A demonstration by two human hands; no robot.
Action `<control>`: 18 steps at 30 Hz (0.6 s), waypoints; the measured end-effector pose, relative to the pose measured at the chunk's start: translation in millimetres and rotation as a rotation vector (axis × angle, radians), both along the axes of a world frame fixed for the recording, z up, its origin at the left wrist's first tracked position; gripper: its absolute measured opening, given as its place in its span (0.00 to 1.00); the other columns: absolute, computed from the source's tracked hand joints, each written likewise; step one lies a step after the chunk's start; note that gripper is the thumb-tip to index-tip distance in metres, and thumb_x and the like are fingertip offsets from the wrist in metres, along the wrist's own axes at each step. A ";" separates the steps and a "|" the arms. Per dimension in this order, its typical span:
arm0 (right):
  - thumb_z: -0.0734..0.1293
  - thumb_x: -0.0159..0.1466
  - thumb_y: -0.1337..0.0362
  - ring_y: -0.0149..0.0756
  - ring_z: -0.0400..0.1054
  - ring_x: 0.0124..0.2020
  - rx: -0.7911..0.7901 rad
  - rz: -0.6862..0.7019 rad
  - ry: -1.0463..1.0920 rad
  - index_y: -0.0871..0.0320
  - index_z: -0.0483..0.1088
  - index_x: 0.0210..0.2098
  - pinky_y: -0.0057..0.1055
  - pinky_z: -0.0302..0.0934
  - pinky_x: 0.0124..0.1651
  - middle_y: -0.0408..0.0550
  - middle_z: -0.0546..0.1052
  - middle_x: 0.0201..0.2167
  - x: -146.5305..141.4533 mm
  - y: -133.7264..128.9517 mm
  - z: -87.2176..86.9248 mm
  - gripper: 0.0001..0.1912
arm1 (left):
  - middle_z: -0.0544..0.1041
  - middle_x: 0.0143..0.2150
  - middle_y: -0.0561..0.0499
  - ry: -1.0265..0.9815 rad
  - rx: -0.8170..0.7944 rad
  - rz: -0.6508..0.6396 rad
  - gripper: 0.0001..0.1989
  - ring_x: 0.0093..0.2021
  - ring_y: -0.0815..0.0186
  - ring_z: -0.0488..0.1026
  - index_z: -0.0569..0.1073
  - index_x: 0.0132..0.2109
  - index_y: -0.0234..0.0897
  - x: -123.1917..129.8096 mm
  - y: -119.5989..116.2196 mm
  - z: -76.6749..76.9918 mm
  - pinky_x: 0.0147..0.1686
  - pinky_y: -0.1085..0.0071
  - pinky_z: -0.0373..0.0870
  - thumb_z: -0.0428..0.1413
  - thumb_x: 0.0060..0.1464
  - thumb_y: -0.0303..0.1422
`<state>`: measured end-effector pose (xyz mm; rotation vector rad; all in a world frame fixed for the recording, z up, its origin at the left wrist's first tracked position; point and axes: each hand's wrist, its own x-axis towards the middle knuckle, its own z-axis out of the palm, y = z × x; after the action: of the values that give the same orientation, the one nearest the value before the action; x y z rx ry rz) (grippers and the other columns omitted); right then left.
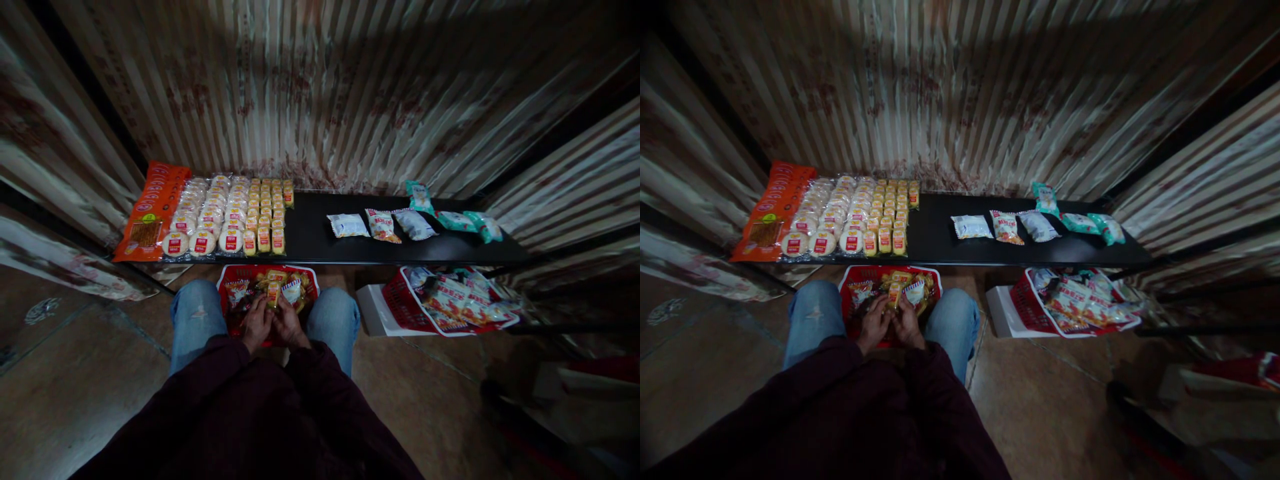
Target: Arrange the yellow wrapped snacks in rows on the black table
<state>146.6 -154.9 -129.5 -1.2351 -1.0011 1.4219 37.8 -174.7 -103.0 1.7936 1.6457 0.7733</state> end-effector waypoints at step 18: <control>0.70 0.50 0.61 0.37 0.73 0.41 -0.279 -0.230 0.545 0.53 0.69 0.44 0.34 0.65 0.47 0.43 0.78 0.38 0.1 3.7 1.7 0.21 | 0.72 0.47 0.42 -0.045 -0.077 0.116 0.14 0.47 0.61 0.72 0.68 0.48 0.34 15.2 19.5 4.4 0.49 0.64 0.69 0.48 0.56 0.33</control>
<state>146.7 -151.2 -127.8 -1.0274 -0.2886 1.6237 53.0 -155.1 -98.6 1.6282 1.7385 0.7850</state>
